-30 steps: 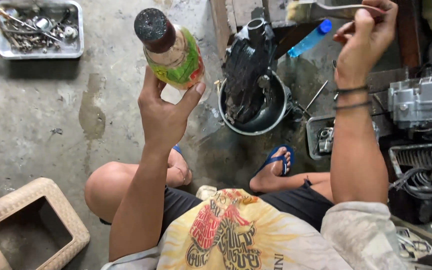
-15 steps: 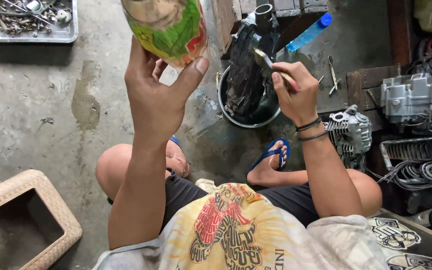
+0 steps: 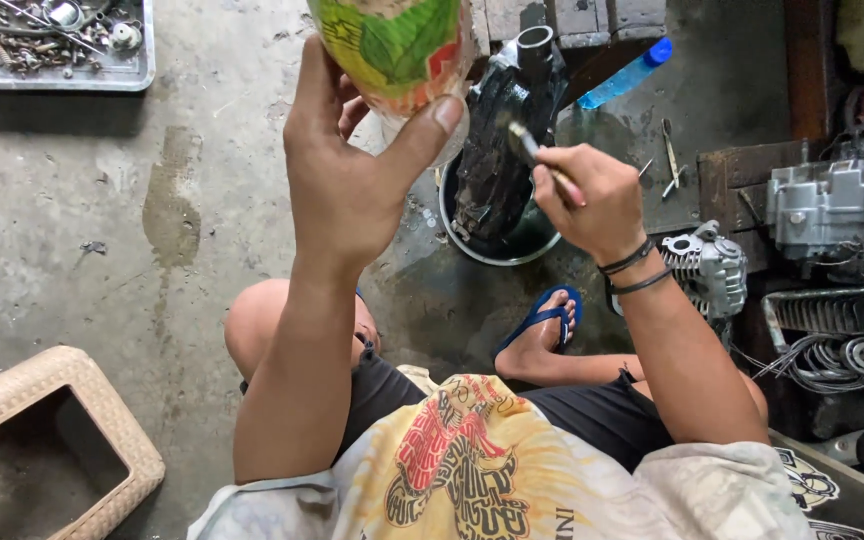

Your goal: The person sits on a low stool in a workshop and cleans a black mechanical part, likely an engine cylinder, using a rag and a brush. They pour a liquid from a plastic bottle onto the part and scrub it thoroughly, occasionally rinsing the brush in a metal bowl.

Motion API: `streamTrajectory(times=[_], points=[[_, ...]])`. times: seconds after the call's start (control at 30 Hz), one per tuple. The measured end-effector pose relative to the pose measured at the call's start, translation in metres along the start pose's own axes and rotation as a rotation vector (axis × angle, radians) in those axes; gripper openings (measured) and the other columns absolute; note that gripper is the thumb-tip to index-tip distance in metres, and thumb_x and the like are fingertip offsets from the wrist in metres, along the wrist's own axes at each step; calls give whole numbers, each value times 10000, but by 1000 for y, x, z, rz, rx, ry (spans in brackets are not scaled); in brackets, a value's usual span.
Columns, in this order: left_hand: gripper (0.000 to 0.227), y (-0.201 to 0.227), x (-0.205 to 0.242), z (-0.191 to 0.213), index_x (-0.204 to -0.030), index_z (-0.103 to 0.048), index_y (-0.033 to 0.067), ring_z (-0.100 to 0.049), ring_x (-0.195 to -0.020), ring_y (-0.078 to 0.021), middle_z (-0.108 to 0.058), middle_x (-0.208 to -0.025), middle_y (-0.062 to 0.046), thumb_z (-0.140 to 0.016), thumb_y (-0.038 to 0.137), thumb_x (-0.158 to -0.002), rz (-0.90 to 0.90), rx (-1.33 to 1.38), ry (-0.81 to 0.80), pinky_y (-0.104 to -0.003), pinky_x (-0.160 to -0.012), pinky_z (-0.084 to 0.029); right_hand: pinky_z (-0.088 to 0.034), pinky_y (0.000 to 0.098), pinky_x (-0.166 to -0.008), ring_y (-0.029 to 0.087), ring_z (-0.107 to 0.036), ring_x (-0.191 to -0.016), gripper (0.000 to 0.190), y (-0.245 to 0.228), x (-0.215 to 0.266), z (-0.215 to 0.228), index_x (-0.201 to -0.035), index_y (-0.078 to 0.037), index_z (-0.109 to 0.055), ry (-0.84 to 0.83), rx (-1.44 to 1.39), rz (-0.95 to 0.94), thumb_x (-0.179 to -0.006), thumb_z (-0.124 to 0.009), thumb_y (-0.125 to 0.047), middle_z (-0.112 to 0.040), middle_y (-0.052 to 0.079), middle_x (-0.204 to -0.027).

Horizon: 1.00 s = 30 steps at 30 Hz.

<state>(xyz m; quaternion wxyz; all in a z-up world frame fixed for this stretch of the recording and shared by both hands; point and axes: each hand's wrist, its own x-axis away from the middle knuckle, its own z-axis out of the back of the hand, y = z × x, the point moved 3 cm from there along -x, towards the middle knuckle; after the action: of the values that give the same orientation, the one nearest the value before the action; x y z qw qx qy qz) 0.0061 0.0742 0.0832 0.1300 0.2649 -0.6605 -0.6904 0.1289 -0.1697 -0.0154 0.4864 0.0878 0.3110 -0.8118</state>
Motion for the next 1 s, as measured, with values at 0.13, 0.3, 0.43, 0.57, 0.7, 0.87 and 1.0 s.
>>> streamTrajectory(times=[0.13,0.3,0.43,0.57,0.7,0.87,1.0], points=[[362,-1,-5,-3,-1233,-507,189,-626,-1071,-172,-643,-1168,5,-748,275,-977,-27,-48,-6,-378,-1036,-544,-551,358,-643,258,-671,-718,146,0,-11,7,-1098,39,-741,42,0,-9,-1066,-655,-75,-734,161,-921],[347,-4,-10,-1,-1173,-500,175,-624,-1023,-155,-642,-1111,2,-756,252,-952,-19,-70,20,-350,-983,-547,-548,332,-594,222,-676,-669,160,-2,-16,-7,-1028,36,-748,-54,8,2,-1033,-666,-101,-763,150,-914],[393,-5,-6,2,-1259,-493,183,-642,-1077,-181,-649,-1187,-19,-759,259,-981,-15,-70,19,-366,-1026,-562,-516,322,-549,192,-623,-635,116,5,-19,-7,-1045,40,-736,34,-21,-43,-1045,-667,-53,-728,144,-859],[402,-3,-4,6,-1305,-483,217,-639,-1117,-196,-639,-1228,-1,-746,265,-1005,-18,-75,8,-397,-1077,-556,-537,343,-621,252,-680,-694,121,-15,-20,-15,-1056,-25,-724,-92,92,61,-1056,-668,-132,-729,106,-866],[381,0,-5,8,-1248,-494,175,-619,-1067,-170,-637,-1161,-7,-755,243,-979,-15,-68,34,-359,-1022,-550,-518,332,-539,200,-639,-662,153,0,-29,-4,-1051,41,-746,93,5,-48,-1080,-658,-82,-741,156,-895],[386,1,-5,11,-1231,-505,165,-641,-1052,-164,-652,-1145,-8,-772,222,-959,-8,-55,42,-343,-1005,-559,-565,336,-564,222,-682,-674,135,0,-25,-13,-1030,37,-741,-41,45,-21,-1046,-660,-69,-766,173,-937],[394,4,-3,14,-1244,-508,158,-623,-1052,-168,-639,-1152,-8,-782,213,-966,-33,-63,41,-342,-1007,-543,-487,343,-588,219,-633,-664,146,-6,-28,-2,-1056,-8,-737,80,52,-149,-1104,-654,-118,-709,108,-855]])
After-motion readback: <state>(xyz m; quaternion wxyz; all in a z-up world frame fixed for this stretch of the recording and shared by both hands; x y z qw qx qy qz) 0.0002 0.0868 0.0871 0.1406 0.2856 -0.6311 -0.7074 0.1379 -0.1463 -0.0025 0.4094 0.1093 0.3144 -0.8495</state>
